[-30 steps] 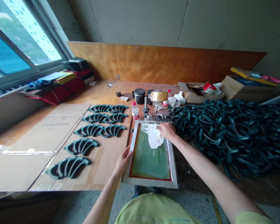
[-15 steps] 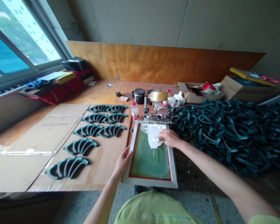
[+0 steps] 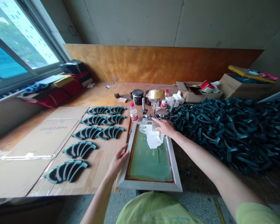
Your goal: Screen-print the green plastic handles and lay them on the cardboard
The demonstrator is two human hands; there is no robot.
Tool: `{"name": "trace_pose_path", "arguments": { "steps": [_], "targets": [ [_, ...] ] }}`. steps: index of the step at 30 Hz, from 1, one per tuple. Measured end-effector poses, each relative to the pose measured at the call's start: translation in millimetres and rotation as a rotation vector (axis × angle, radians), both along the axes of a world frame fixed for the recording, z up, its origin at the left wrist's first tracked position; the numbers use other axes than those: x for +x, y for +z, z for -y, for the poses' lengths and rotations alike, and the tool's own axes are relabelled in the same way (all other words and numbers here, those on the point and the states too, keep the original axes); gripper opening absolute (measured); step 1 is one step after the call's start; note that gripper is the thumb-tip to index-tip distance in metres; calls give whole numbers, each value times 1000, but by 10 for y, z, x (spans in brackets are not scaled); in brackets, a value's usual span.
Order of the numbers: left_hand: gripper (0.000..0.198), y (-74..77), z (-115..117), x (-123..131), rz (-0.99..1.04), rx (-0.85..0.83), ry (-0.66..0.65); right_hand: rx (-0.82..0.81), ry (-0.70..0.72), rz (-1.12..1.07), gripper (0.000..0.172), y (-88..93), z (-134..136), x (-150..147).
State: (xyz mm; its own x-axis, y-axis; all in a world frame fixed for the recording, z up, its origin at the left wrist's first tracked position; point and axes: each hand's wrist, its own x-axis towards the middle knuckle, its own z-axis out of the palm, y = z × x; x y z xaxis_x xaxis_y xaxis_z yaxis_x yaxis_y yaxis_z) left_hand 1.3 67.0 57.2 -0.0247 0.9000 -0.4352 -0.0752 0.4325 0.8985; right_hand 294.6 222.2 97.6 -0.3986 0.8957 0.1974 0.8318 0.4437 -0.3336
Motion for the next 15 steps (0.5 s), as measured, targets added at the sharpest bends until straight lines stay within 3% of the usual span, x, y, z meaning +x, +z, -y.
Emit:
{"name": "trace_pose_path", "arguments": {
  "steps": [2,5,7,9,12,15],
  "targets": [
    [76,311,-50,-12,-27,29,11,48,-104,-18,67,68,-139,103],
    [55,691,-238,-2,-66,181,60,149,-310,-134,45,24,-165,443],
    [51,864,-432,47,15,321,107,94,-407,-202,32,-129,-69,658],
    [45,995,-646,120,107,415,156,-14,-417,-231,27,-356,95,753],
    [40,1144,-907,218,164,451,154,-78,-363,-293,53,-712,382,651],
    [45,1168,-984,266,220,476,172,-64,-277,-311,74,-931,588,457]
  ]
}}
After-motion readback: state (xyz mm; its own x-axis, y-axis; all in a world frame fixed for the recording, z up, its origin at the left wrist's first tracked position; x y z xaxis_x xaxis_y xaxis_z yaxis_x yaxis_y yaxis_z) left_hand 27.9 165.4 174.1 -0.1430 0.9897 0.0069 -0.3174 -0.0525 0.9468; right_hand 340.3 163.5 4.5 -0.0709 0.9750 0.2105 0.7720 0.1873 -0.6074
